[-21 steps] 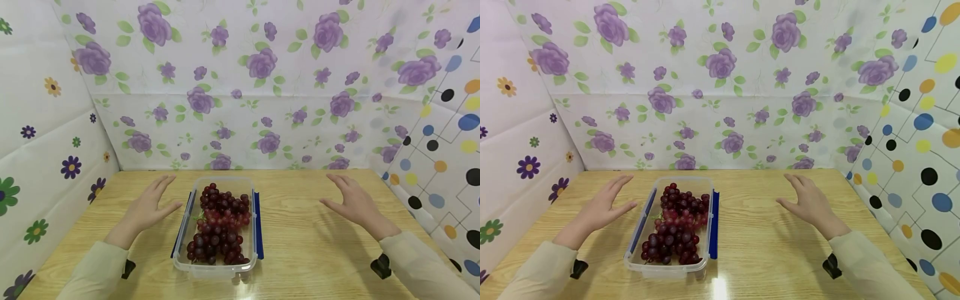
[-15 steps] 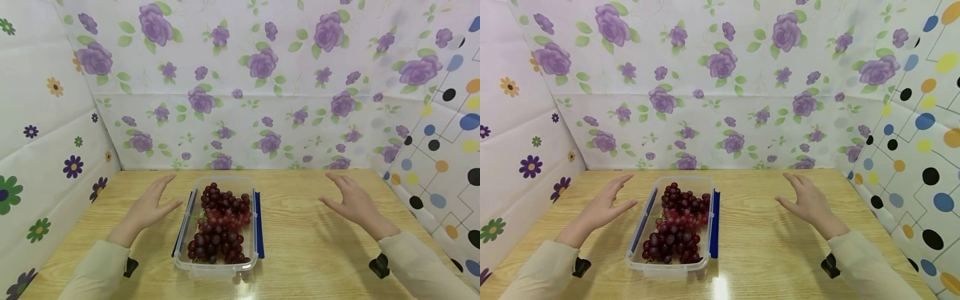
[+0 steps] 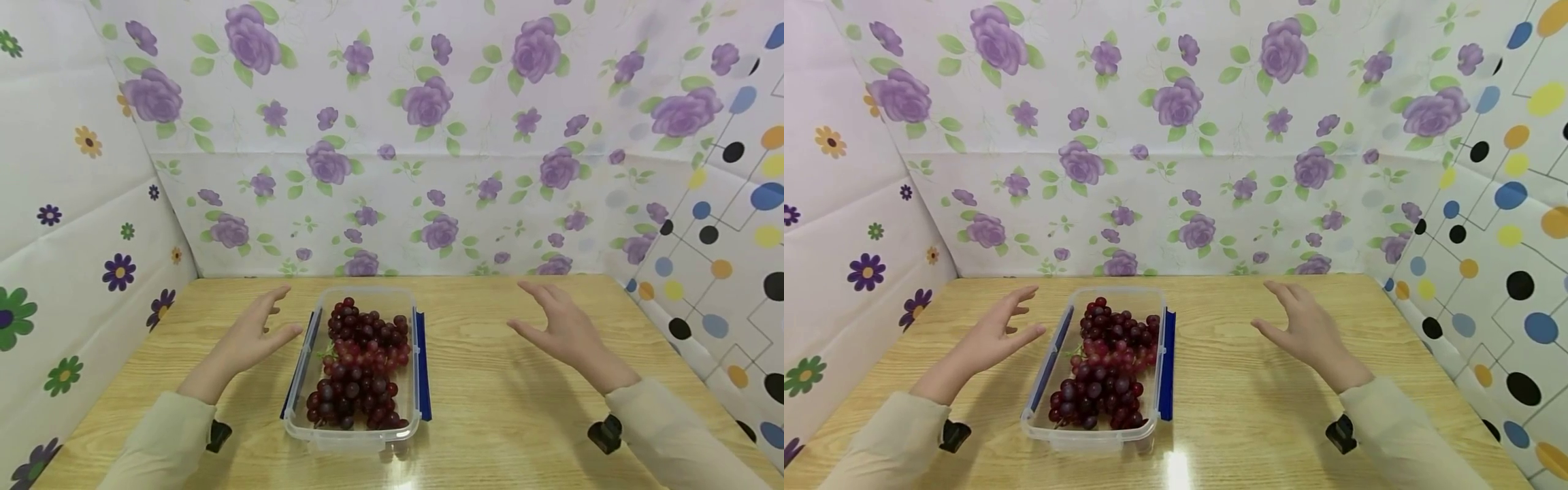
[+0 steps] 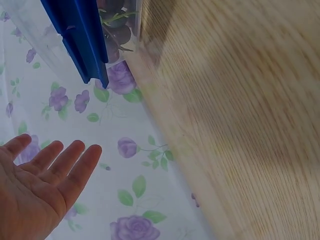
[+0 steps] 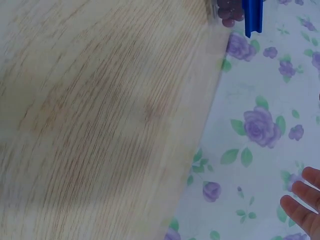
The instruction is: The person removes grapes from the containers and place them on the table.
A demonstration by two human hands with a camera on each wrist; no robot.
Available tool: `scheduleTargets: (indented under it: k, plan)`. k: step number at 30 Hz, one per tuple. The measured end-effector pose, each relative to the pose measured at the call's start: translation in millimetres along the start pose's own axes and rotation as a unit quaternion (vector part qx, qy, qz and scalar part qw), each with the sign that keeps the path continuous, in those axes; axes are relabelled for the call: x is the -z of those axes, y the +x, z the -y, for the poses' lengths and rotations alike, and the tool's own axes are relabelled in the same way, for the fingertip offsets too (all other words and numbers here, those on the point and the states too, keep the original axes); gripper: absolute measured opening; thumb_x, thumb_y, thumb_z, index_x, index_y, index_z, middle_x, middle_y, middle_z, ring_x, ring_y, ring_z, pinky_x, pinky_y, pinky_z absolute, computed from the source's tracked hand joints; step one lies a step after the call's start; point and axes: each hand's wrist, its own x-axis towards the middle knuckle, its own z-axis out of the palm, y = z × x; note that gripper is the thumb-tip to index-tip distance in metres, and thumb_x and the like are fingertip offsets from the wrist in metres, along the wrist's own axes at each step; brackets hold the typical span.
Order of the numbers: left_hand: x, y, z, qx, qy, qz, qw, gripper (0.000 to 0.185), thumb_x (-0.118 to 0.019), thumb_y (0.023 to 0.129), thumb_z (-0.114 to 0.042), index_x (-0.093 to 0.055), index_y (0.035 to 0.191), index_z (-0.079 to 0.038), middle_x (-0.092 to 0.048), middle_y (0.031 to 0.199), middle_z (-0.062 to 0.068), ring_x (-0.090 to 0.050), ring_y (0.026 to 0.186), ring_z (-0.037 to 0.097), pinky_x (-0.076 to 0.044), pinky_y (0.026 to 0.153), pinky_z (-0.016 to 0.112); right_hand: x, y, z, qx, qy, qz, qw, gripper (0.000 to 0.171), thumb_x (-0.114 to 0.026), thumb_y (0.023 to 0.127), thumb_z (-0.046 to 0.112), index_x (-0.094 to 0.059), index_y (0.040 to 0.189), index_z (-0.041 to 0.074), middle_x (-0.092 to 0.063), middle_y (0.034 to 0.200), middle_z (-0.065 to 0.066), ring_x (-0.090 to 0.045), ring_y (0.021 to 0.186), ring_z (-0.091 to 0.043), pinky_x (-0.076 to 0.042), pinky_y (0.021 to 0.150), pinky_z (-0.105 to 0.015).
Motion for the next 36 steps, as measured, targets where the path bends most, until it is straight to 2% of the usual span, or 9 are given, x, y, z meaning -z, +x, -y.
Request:
scheduleTargets:
  k: [7, 16, 23, 28, 36]
  plan:
    - [-2.8, 1.7, -1.9, 0.001, -0.008, 0.007, 0.9999, 0.072, -0.06, 0.094, -0.031, -0.021, 0.15, -0.008, -0.031, 0.147, 0.025, -0.045, 0.121, 0.045, -0.046, 0.087, 0.059, -4.8, 3.2, 6.3, 0.013, 0.011, -0.011, 1.0, 0.066, -0.076, 0.081, 0.03, -0.048, 0.135, 0.003, -0.055, 0.125, -0.019, -0.054, 0.108, -0.039, -0.049, 0.077, -0.055]
    - [-5.1, 2.7, -7.5, -0.022, -0.004, 0.013, 0.9997, 0.07, -0.061, 0.094, -0.029, -0.025, 0.149, -0.005, -0.035, 0.143, 0.027, -0.05, 0.114, 0.043, -0.051, 0.079, 0.051, -6.5, 10.0, 13.2, 0.013, 0.025, -0.008, 1.0, 0.066, -0.076, 0.081, 0.028, -0.049, 0.135, 0.003, -0.054, 0.128, -0.019, -0.052, 0.113, -0.039, -0.047, 0.084, -0.056]
    - [-7.1, 2.2, -9.6, -0.026, 0.003, 0.015, 0.9995, 0.07, -0.063, 0.093, -0.028, -0.027, 0.148, -0.004, -0.037, 0.14, 0.027, -0.053, 0.11, 0.042, -0.053, 0.076, 0.045, -8.3, 18.3, 21.8, 0.014, 0.049, -0.015, 0.999, 0.066, -0.076, 0.081, 0.025, -0.048, 0.136, 0.005, -0.055, 0.129, -0.019, -0.05, 0.117, -0.04, -0.045, 0.088, -0.057]
    - [-8.7, 2.2, -9.1, -0.019, 0.008, 0.016, 0.9997, 0.068, -0.063, 0.092, -0.027, -0.029, 0.146, -0.002, -0.041, 0.137, 0.028, -0.055, 0.107, 0.04, -0.055, 0.073, 0.041, -9.7, 24.9, 29.4, 0.026, 0.065, -0.022, 0.997, 0.065, -0.077, 0.081, 0.023, -0.048, 0.136, 0.004, -0.056, 0.127, -0.018, -0.052, 0.114, -0.038, -0.047, 0.086, -0.055]
    - [-10.7, 5.1, -10.7, -0.009, -0.003, 0.021, 0.9997, 0.068, -0.064, 0.092, -0.027, -0.03, 0.145, -0.002, -0.043, 0.136, 0.03, -0.056, 0.107, 0.041, -0.055, 0.074, 0.042, -11.3, 31.9, 39.3, 0.034, 0.079, -0.02, 0.996, 0.066, -0.078, 0.079, 0.023, -0.049, 0.135, 0.005, -0.056, 0.123, -0.017, -0.056, 0.1, -0.03, -0.05, 0.079, -0.046]
